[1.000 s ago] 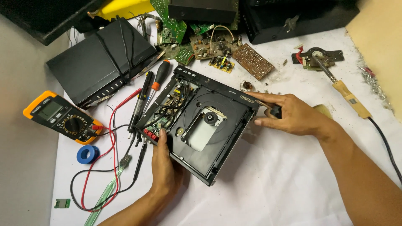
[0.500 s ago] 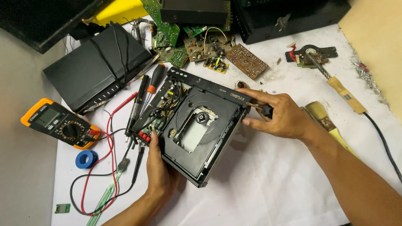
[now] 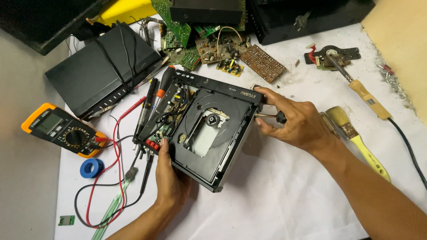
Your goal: Disassembling an electronic device by removing screws and extracting internal components like the front panel and circuit boards.
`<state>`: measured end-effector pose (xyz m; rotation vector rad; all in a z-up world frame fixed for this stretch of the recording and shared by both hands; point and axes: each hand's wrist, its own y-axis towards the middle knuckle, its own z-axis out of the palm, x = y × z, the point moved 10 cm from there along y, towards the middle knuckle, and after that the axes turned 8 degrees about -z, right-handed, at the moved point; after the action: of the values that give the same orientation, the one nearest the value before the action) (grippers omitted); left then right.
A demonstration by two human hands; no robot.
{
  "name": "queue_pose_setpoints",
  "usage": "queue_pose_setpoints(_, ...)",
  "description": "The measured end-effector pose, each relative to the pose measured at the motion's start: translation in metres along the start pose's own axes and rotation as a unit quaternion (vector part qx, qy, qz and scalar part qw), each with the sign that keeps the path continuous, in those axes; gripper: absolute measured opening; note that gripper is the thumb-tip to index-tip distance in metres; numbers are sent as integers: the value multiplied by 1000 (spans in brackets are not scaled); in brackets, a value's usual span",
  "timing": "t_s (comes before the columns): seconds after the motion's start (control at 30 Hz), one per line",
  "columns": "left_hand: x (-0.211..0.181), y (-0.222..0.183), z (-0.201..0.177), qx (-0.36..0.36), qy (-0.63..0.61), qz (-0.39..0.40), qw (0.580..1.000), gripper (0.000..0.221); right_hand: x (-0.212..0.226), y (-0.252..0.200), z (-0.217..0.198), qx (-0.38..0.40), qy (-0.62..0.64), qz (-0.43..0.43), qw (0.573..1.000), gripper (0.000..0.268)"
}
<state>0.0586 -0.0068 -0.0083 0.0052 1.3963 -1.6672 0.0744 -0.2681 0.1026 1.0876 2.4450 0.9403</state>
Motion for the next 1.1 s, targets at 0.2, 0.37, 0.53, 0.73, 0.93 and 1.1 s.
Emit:
queue_pose_setpoints(0.2,8,18,-8,44,32,25,998,44,13,7,8,43,-137,-22,989,53)
queue_pose_setpoints(0.37,10,29,-6,92,-1,55,994,39,14,5,17,76,-193,6,978,54)
queue_pose_setpoints(0.53,10,32,-13,54,-15,55,997,21,12,7,16,112,-251,20,961,61)
queue_pose_setpoints(0.73,4,28,-10,62,-7,66,996,27,-3,-1,5,82,-188,-2,979,63)
queue_pose_setpoints(0.93,5,20,-9,33,14,49,998,34,-45,-13,26,139,237,284,919,60)
queue_pose_setpoints(1.1,3,14,-2,76,64,98,990,36,-62,-39,47,96,394,451,795,33)
